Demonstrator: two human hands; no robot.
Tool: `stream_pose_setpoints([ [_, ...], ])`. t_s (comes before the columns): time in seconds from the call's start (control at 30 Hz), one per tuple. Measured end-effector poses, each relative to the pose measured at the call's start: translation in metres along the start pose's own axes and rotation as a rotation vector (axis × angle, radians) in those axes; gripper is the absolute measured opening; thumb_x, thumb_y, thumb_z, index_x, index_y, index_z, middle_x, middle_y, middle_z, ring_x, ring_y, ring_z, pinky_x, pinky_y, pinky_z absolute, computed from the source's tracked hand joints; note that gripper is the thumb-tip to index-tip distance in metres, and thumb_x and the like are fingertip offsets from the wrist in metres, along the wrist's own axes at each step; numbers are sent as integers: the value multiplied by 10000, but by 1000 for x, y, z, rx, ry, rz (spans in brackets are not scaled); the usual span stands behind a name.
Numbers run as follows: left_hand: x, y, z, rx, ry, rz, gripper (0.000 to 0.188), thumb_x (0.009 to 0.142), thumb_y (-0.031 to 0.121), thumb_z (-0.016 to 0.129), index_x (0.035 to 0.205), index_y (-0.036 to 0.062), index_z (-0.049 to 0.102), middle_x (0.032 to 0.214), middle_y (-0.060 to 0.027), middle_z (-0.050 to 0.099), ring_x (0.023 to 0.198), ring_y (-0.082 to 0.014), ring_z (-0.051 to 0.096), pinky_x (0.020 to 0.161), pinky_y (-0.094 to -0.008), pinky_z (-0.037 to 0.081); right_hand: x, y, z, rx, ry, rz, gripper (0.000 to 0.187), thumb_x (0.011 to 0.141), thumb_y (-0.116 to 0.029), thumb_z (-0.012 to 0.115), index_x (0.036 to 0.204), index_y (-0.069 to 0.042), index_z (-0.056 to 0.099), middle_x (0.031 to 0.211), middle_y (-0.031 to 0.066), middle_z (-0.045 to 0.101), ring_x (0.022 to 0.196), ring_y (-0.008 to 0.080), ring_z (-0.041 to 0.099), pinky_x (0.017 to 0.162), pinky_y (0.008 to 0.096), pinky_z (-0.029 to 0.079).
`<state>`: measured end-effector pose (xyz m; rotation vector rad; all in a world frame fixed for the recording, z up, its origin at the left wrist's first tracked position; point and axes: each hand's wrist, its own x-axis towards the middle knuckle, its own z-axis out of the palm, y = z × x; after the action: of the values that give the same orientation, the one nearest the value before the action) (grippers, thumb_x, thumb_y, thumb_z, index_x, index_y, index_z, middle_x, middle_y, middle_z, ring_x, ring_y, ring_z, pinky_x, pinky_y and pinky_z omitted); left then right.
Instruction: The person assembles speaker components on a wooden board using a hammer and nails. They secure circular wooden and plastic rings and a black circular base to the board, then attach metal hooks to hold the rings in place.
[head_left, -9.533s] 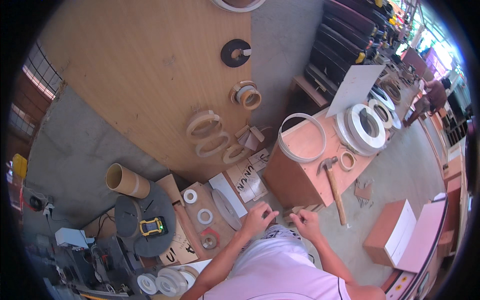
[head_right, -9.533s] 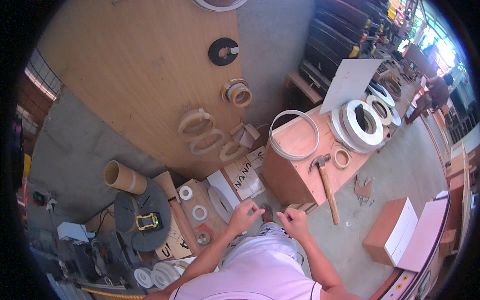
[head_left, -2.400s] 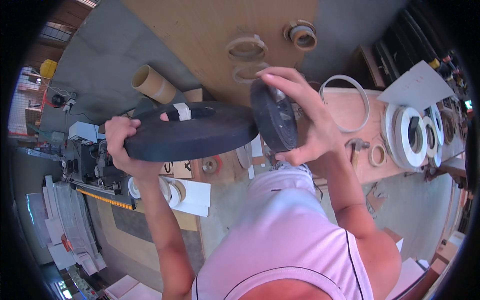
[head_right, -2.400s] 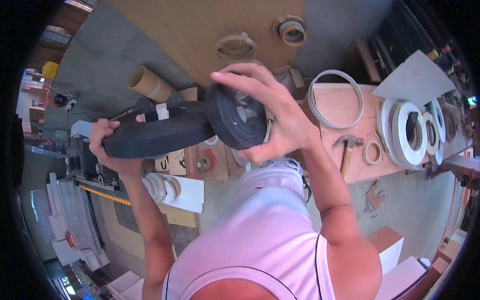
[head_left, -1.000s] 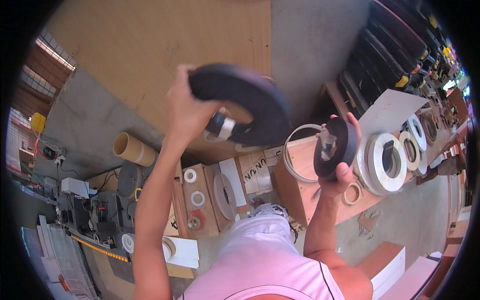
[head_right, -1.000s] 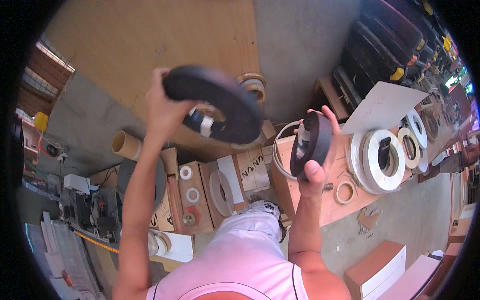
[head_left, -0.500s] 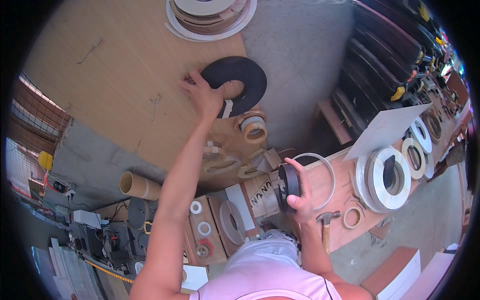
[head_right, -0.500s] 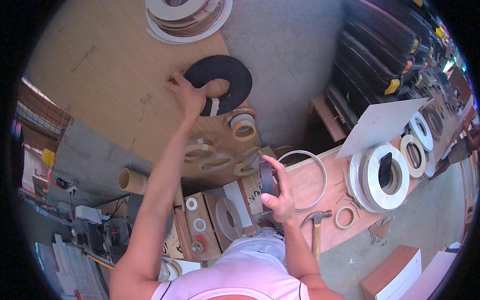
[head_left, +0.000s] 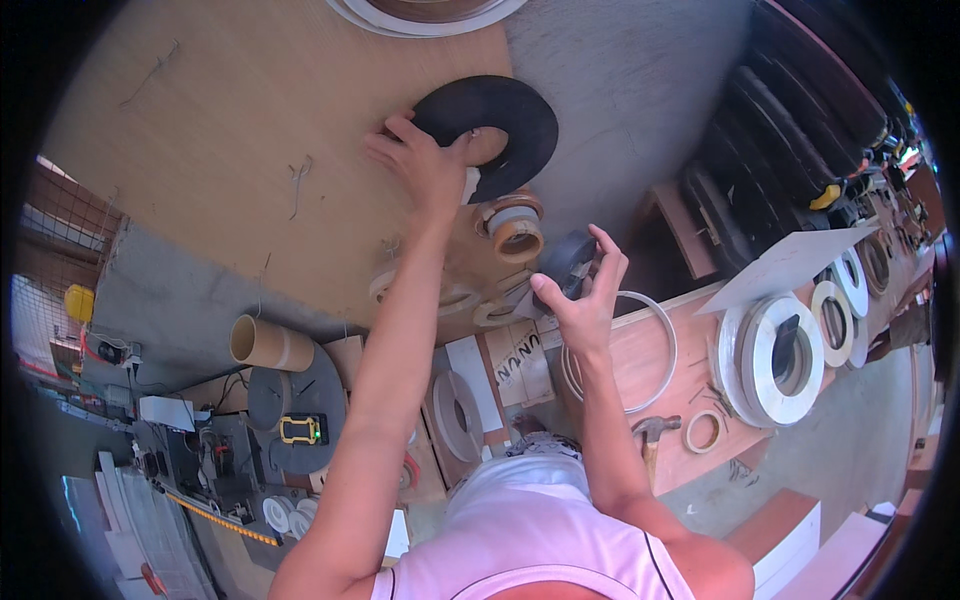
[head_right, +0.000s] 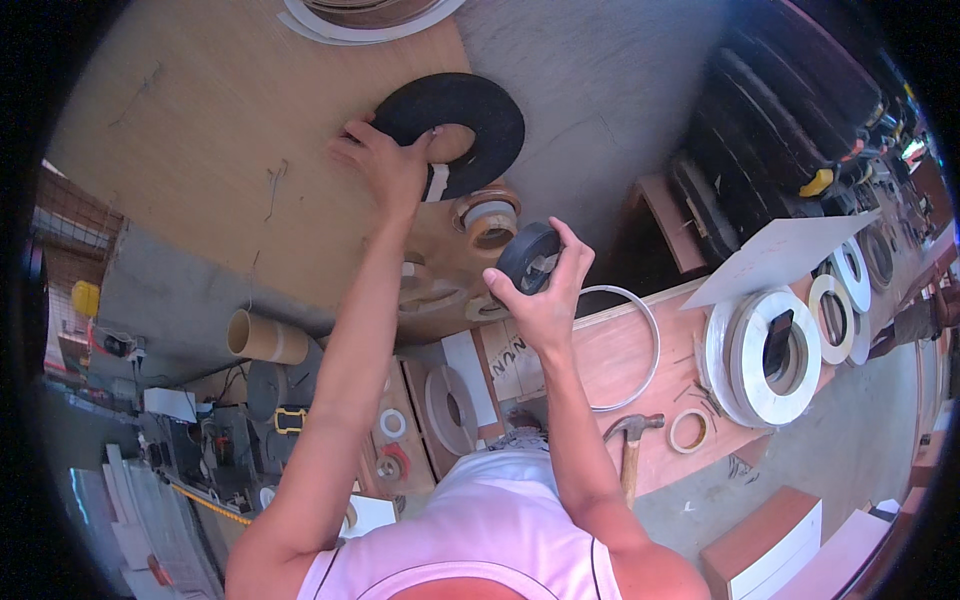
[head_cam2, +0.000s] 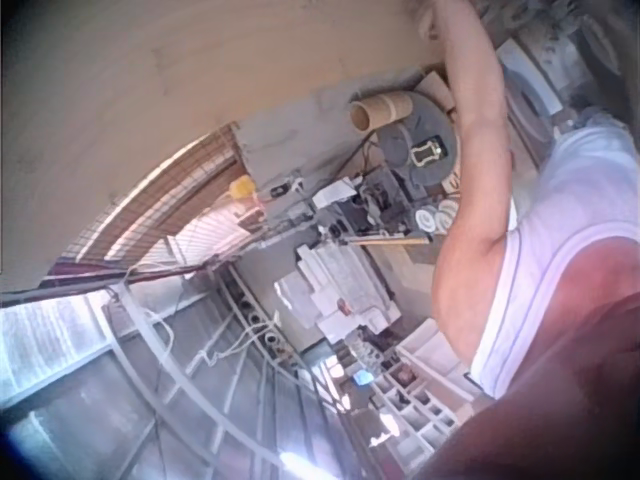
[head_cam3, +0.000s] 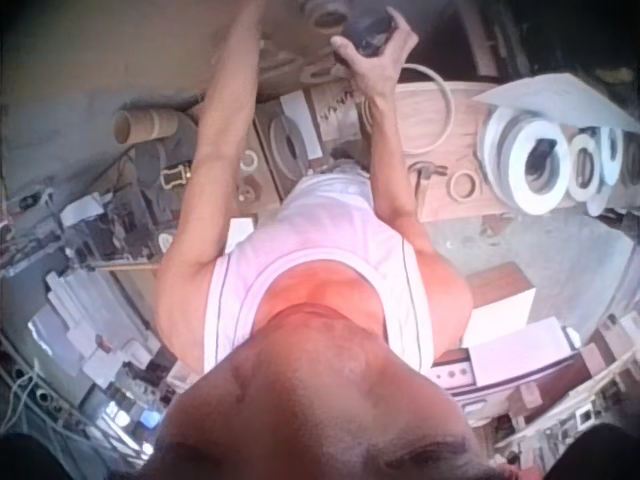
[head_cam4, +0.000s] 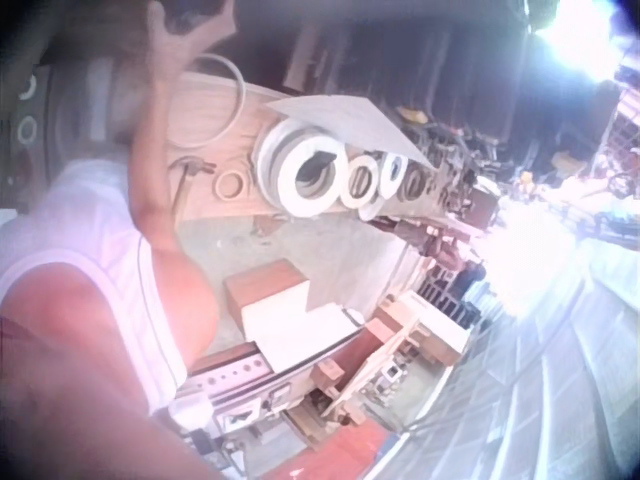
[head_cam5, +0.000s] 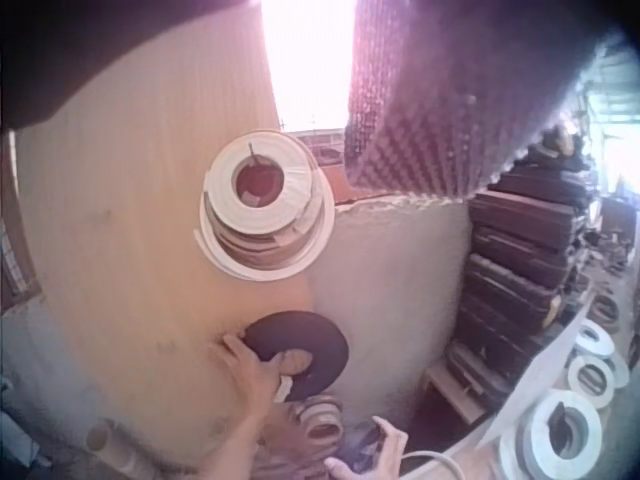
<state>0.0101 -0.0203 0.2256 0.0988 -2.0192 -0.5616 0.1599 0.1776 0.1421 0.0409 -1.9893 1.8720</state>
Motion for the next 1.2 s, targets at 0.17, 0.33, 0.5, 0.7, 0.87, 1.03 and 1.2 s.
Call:
stream_pose_setpoints([
  [0.17, -3, 14, -6, 90, -78, -116, 820, 720, 214, 982, 1346, 8, 494, 1323, -270, 413, 1239, -483, 417, 1026, -602, 382, 28, -15, 38, -221, 48, -206, 1073, 693, -421, 985, 1515, -43, 408, 1353, 192, 366, 1301, 368, 418, 1116, 490, 401],
  [0.33, -3, -23, -22, -67, -68, 7, 720, 764, 177, 942, 1359, 29, 565, 1269, -246, 531, 1226, -462, 532, 1036, -552, 454, 79, -28, 110, -102, 188, -389, 1105, 614, -308, 1046, 1490, -86, 412, 1399, 210, 321, 1325, 402, 357, 1124, 513, 373],
  [0.5, 3, -55, -42, -138, -206, -20, 620, 810, 108, 897, 1344, 6, 597, 1235, -213, 591, 1123, -386, 637, 955, -466, 534, 111, -19, 163, -154, 254, -521, 1094, 658, -376, 1037, 1524, -132, 415, 1464, 250, 302, 1351, 450, 349, 1112, 563, 383],
  [0.7, 2, -46, -66, -505, -372, -143, 658, 838, 122, 886, 1416, 32, 582, 1287, -245, 595, 1142, -357, 664, 950, -434, 565, 119, 2, 163, -241, 253, -587, 1121, 717, -395, 1008, 1588, -119, 358, 1561, 293, 262, 1420, 497, 328, 1155, 589, 347],
  [0.87, 9, -24, -53, -254, -262, -75, 746, 851, 353, 916, 1430, 17, 586, 1329, -238, 613, 1183, -389, 638, 1029, -474, 525, 118, 8, 157, -254, 221, -594, 1191, 659, -314, 1026, 1627, -145, 351, 1589, 293, 298, 1409, 531, 367, 1157, 608, 364],
  [1.03, 11, -22, -50, -167, -252, -82, 780, 836, 433, 916, 1450, 67, 603, 1332, -286, 602, 1246, -454, 587, 1062, -503, 489, 109, 15, 137, -264, 105, -538, 1271, 636, -233, 1020, 1670, -110, 291, 1616, 267, 330, 1450, 509, 361, 1199, 589, 350],
  [1.2, 6, -26, -46, -154, -224, -44, 776, 835, 445, 909, 1456, 91, 606, 1313, -308, 593, 1250, -470, 582, 1054, -512, 490, 112, 15, 139, -306, 163, -643, 1253, 643, -261, 1019, 1639, -34, 293, 1561, 268, 383, 1420, 492, 384, 1190, 591, 337],
])
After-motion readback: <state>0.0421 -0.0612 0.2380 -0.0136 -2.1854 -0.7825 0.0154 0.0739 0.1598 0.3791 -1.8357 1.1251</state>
